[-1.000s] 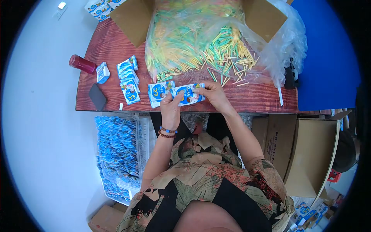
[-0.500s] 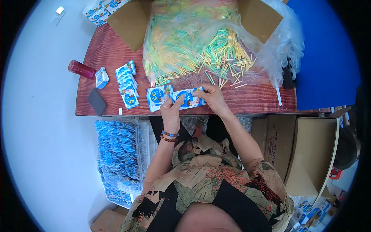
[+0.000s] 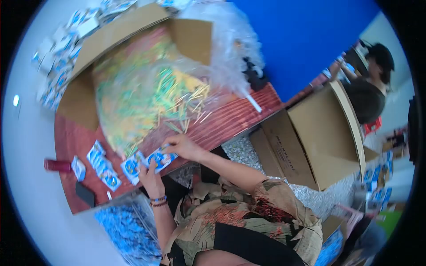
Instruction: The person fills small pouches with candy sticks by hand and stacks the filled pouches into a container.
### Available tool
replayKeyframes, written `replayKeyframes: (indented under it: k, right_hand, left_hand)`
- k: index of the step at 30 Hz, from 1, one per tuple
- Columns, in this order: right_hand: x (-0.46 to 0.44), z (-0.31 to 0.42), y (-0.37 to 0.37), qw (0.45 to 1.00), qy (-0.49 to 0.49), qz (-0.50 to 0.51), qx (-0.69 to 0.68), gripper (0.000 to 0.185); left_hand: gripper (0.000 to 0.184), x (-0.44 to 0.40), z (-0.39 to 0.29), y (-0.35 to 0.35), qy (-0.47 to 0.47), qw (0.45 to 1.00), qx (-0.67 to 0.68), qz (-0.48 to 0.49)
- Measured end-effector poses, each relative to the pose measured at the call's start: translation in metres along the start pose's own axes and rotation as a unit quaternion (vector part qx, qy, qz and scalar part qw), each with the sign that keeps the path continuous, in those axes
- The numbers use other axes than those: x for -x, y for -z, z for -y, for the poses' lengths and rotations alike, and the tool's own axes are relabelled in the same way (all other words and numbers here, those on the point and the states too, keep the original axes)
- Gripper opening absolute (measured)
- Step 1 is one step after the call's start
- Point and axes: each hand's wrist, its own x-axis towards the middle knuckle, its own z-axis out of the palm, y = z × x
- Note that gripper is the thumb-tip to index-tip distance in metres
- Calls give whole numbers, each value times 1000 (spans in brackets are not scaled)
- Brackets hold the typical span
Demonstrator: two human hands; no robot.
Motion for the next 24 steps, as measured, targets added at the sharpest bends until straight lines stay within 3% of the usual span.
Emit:
replayKeyframes:
  k: [1,5,11,20,24]
  right_hand:
    - [-1,-6,0,1000,12,-5,10,15]
    - [4,-4,7,1000,11,-15,1,17]
    - [10,4,11,998,-32,9,-49,16]
    - [11,-10,11,999,14,-14,-37,14]
    - [11,-11,16,998,-24,7,-57,24]
  left_hand:
    - [12,4,-9,-10,34,996,85,-5]
    - [12,4,-5,-9,80,988,128,18]
    - [10,3,-4,-19,86,990,114,2]
    - [12,4,4,-17,93,990,107,-12]
    - [19,2,1,-22,101,988,113,-3]
